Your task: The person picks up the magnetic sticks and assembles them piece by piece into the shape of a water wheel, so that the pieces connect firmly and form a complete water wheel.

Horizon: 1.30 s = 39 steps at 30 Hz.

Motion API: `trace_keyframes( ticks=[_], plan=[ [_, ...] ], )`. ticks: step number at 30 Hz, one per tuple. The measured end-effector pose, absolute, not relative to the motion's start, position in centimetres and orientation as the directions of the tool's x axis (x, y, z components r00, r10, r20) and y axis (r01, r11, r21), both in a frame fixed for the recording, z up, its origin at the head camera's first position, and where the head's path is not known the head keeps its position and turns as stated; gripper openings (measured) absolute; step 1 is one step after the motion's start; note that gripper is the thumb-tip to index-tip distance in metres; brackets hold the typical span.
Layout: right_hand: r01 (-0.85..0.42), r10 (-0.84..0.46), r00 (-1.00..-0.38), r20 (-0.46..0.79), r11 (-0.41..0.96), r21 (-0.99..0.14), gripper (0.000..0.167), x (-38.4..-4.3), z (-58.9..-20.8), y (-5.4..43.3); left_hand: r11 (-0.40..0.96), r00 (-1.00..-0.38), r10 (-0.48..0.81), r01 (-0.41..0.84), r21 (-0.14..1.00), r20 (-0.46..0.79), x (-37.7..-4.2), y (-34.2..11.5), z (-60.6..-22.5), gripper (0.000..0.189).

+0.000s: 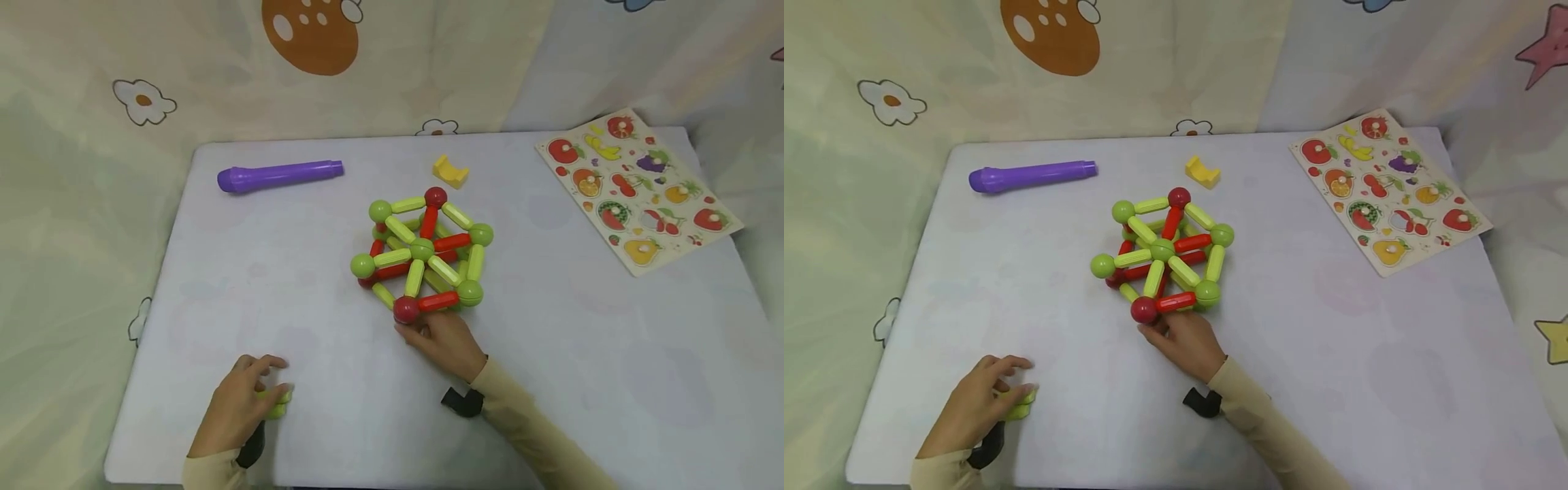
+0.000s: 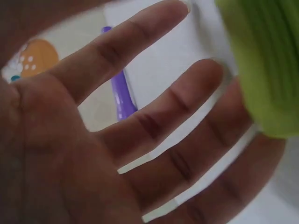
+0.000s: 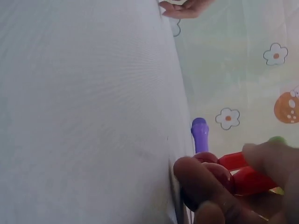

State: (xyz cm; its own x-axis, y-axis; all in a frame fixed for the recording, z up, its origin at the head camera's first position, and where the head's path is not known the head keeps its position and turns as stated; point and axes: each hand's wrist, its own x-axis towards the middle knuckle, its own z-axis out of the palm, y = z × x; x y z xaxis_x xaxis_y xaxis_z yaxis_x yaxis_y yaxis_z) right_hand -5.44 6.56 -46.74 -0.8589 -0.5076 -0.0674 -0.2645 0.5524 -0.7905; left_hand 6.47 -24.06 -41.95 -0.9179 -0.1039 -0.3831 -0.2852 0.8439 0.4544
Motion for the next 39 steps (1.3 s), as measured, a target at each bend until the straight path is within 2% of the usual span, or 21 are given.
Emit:
trace_keyframes(
  ticks=[5,9,13,21,28,34,37,39],
  plan=[
    [-0.253,-0.494,-0.866,-0.075,0.563,-0.786,0.012,-5.8,-47.1,6.7,0.855,-0.928,-0.106,-0.268,0.444,-0.358,7.0,-24.3,-41.9,0.046],
    [-0.241,-0.488,-0.868,-0.088,0.57,-0.786,0.008,-6.0,-47.1,7.2,0.844,-0.936,-0.093,-0.256,0.472,-0.34,6.8,-24.2,-42.2,0.034],
    [-0.267,-0.497,-0.865,-0.066,0.569,-0.778,0.018,-6.2,-47.1,8.4,0.844,-0.954,-0.08,-0.219,0.489,-0.29,6.0,-23.9,-42.6,0.023],
    [-0.27,-0.495,-0.866,-0.066,0.575,-0.772,0.015,-6.8,-46.5,13.9,0.864,-0.967,-0.044,-0.164,0.476,-0.253,5.4,-23.1,-42.8,0.03],
    [-0.233,-0.318,-0.948,0.032,0.618,-0.751,0.027,-8.0,-47.0,18.3,0.87,-0.973,-0.043,-0.148,0.469,-0.228,5.3,-22.6,-42.9,0.027],
    [-0.208,-0.242,-0.968,0.06,0.649,-0.732,0.041,-8.5,-47.2,19.1,0.884,-0.986,-0.021,-0.095,0.458,-0.163,4.9,-21.7,-42.9,0.027],
    [-0.176,-0.196,-0.979,0.054,0.688,-0.704,0.04,-7.9,-46.5,19.2,0.881,-0.997,-0.005,-0.038,0.472,-0.072,4.4,-20.4,-42.7,0.029],
    [-0.14,-0.1,-0.99,0.097,0.718,-0.682,0.034,-7.0,-45.6,19.4,0.869,-0.999,0.031,0.041,0.493,0.028,3.9,-19.1,-42.2,0.032]
  ],
)
